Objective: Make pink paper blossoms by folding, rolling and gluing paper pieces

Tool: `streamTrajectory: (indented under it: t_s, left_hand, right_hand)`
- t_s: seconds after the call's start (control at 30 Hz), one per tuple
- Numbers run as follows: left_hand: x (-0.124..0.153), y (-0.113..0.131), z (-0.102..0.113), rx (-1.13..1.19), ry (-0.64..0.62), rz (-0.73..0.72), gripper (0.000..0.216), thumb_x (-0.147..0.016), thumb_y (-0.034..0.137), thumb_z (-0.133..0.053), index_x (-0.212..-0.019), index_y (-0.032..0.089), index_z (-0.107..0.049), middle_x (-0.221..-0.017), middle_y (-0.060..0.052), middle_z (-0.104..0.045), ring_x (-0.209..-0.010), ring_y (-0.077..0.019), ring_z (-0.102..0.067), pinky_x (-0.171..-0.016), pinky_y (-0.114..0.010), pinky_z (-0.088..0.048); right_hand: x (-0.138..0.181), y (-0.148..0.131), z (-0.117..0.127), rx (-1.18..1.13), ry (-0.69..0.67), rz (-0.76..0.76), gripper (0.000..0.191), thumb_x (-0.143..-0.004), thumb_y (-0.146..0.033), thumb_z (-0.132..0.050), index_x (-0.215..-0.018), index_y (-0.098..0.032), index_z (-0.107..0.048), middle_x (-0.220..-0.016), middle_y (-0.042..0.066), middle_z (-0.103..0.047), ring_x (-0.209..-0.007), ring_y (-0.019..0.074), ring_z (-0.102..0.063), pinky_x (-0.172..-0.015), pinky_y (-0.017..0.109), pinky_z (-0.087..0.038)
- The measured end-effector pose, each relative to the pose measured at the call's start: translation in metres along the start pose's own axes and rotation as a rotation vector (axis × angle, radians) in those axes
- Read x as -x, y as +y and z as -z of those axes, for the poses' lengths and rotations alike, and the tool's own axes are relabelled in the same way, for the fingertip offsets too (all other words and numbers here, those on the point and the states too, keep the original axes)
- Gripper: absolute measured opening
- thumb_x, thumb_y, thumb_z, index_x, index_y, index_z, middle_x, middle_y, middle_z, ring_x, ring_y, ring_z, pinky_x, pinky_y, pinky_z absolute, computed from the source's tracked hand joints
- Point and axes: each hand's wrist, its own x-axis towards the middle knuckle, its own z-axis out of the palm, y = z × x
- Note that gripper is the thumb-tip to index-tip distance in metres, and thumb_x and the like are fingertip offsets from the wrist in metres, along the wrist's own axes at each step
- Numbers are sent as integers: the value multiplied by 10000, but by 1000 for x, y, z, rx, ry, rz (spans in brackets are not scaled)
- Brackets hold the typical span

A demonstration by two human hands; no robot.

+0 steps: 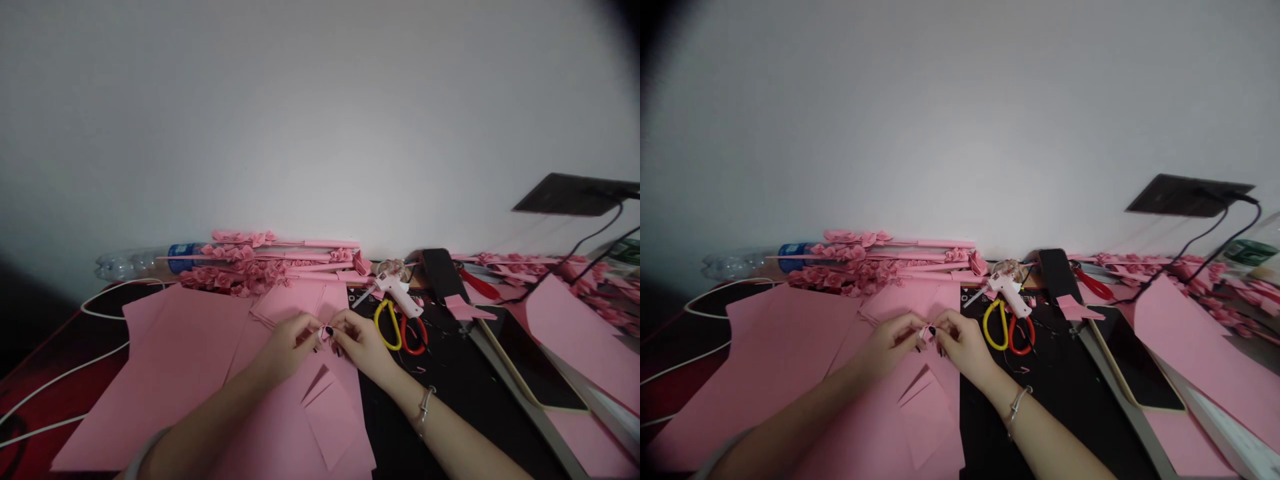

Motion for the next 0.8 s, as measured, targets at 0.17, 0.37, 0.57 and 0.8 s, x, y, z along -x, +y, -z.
streamTrajectory:
  t_s: [0.17,0.37,0.57,0.8]
  left_hand:
    - [1,-7,0,-57,13,-89,97,-876,220,-507,-824,195,-585,-792,-26,-670,-732,-167,-648,-693,-280,-506]
    - [0,-10,-1,15,12,-120,107,-867,227,-551,-767,191,-562,-1026,-87,-686,-914,-197,-670,-760,-289,-519]
    - [-2,-3,2,-79,80,-218,185,-865,204,-553,-683,179,-576,-783,-37,-647,-764,-166,-627,-709,-281,-484]
    - [-3,-5,1,-93,125,-218,182,-833,207,-576,-652,180,-574,-775,-50,-665,-762,-171,-632,-711,-296,-486]
  right_hand:
    - [-1,2,-1,-95,-13,-38,137,-832,-286,-619,-759,-174,-589,-556,-21,-615,-424,90,-523,-452,206,-425]
    - [-1,6,0,-166,-56,-45,190,-805,-332,-676,-738,-166,-612,-576,-5,-641,-463,116,-600,-487,232,-483]
    - [-1,1,1,-135,-68,2,254,-875,-396,-616,-772,-164,-631,-618,22,-667,-515,134,-619,-566,276,-525]
    - [-1,1,0,-96,-39,-24,254,-866,-415,-622,-785,-176,-597,-596,-1,-636,-492,127,-588,-540,266,-505]
